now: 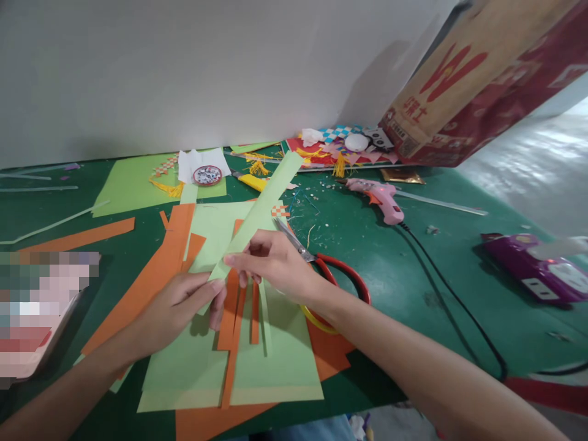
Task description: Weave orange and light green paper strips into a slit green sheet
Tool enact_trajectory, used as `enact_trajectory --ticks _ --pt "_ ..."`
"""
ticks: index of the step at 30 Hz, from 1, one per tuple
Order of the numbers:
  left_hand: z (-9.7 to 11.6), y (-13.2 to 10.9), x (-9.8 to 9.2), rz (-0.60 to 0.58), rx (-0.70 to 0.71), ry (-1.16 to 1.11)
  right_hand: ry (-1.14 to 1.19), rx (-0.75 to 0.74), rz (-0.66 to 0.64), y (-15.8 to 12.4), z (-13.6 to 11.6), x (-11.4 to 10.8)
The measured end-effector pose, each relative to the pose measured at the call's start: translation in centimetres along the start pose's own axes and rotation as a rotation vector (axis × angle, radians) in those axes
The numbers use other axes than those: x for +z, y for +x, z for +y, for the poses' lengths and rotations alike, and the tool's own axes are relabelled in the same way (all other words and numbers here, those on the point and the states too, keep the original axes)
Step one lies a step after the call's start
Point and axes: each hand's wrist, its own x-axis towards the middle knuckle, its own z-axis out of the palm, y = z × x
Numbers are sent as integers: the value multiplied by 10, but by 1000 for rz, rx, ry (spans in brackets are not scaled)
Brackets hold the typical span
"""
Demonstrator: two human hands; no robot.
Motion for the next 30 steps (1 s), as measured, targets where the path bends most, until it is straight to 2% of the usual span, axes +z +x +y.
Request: enact_trajectory --ticks 4,9,12,18,27,30 --pt "-1 1 0 -1 -31 -17 39 0 -38 1 0 0" --pt "0 1 1 13 -4 -98 25 43 -179 -1 0 5" --pt "3 0 -1 8 23 -72 14 77 -146 -1 -1 6" --pt "5 -2 -3 -16 -25 -93 81 58 2 1 2 3" --pt "5 0 -2 -2 14 -101 73 123 -106 -1 1 7" --pt "4 -1 -3 -26 10 -112 77 98 -58 -1 1 6"
